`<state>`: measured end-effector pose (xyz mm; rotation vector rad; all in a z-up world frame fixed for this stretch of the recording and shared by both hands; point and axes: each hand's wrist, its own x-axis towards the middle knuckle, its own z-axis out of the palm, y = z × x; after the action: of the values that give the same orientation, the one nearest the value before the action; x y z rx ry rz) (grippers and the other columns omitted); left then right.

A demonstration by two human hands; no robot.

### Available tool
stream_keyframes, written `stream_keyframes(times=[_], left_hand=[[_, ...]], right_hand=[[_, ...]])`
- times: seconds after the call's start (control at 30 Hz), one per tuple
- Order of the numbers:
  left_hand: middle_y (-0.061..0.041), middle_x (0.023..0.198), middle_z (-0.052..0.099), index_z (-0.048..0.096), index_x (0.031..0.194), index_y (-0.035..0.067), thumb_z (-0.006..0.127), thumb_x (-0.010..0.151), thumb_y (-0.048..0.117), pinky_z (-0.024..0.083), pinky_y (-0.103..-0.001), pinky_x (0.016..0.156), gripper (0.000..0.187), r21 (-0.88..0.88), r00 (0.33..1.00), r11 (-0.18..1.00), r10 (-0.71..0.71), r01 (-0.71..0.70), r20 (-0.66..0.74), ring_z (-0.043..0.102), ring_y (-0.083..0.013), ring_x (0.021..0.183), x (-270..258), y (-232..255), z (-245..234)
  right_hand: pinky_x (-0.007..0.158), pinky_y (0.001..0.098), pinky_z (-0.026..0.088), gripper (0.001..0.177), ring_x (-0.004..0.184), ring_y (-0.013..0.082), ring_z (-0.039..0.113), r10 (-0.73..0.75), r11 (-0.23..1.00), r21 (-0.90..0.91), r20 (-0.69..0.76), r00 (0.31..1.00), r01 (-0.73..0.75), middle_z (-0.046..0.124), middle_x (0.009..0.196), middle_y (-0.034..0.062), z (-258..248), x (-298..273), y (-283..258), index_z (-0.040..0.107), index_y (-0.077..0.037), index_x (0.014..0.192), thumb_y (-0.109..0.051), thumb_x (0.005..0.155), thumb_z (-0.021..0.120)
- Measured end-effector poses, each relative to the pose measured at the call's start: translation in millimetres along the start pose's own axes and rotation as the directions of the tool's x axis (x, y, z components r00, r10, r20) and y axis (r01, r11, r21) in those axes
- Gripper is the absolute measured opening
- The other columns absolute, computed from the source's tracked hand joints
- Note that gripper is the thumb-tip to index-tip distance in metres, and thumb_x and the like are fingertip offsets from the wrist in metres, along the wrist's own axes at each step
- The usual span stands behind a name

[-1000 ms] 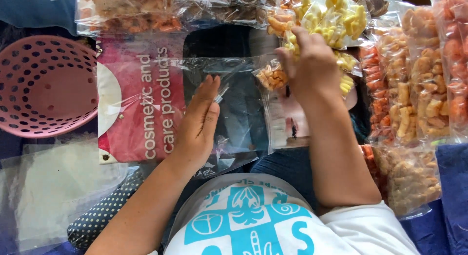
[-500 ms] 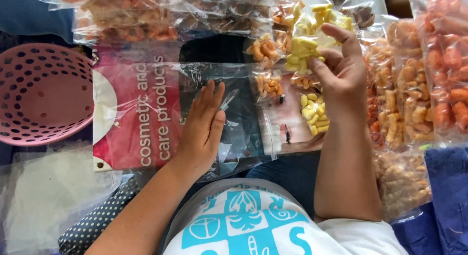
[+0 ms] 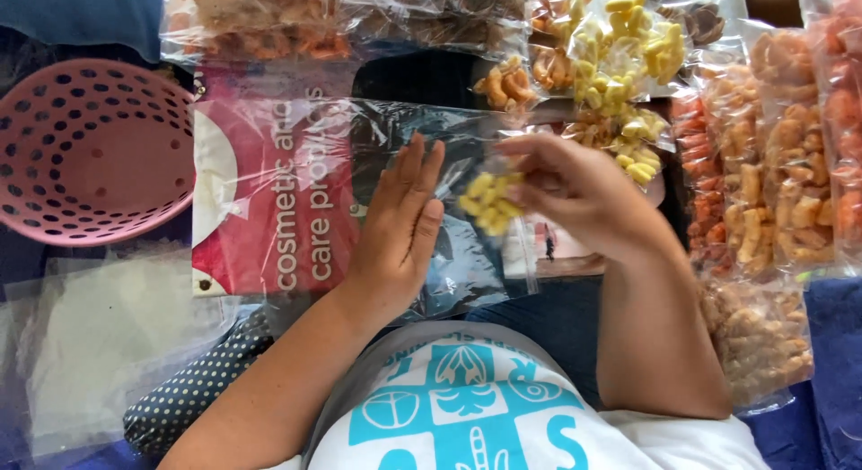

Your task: A person is manually packaging small yellow snacks into a multi-compartment plastic sheet, using tweezers for precise placement.

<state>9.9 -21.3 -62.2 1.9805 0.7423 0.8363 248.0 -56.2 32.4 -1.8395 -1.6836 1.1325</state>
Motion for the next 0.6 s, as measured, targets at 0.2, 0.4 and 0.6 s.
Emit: stream_keyframes(times=[0.2, 0.4, 0.6], left_hand=[[-0.011, 0.178, 0.009, 0.012, 0.167, 0.027, 0.025, 0.119, 0.038, 0.009, -0.058, 0.134, 0.051, 0.102, 0.999, 0.995, 0.007, -0.010, 0.036, 0.011, -0.0401, 0.167, -1.5, 1.8, 5.7], [-0.008, 0.177, 0.018, 0.018, 0.167, 0.027, 0.027, 0.118, 0.038, 0.004, -0.060, 0.133, 0.051, 0.224, 0.996, 0.972, 0.059, -0.072, 0.065, 0.014, -0.0360, 0.167, 4.6, 2.9, 10.6], [-0.012, 0.177, -0.003, 0.003, 0.169, 0.026, 0.037, 0.111, 0.058, -0.005, -0.067, 0.127, 0.074, 0.382, 0.973, 0.919, 0.007, -0.098, 0.232, -0.003, -0.0403, 0.165, 17.1, 6.2, 2.7]], right_hand=[[0.075, 0.0381, 0.057, 0.027, 0.095, 0.0289, 0.069, -0.387, 0.890, -0.347, -0.232, 0.893, 0.295, 0.067, 0.119, 0.0158, 29.3, 2.2, 12.7, 0.066, -0.001, 0.129, -0.010, 0.104, 0.061], [0.114, 0.0570, 0.040, 0.034, 0.136, 0.0467, 0.049, -0.467, 0.726, -0.476, 0.187, 0.864, 0.496, 0.058, 0.142, 0.0261, 42.3, 14.6, 32.4, 0.071, 0.003, 0.120, 0.000, 0.087, 0.065], [0.127, 0.0550, 0.013, 0.052, 0.157, 0.0362, 0.012, -0.492, 0.595, -0.456, 0.445, 0.748, 0.662, 0.033, 0.165, 0.0170, 42.1, 45.1, 41.6, 0.055, -0.005, 0.147, -0.014, 0.097, 0.059]])
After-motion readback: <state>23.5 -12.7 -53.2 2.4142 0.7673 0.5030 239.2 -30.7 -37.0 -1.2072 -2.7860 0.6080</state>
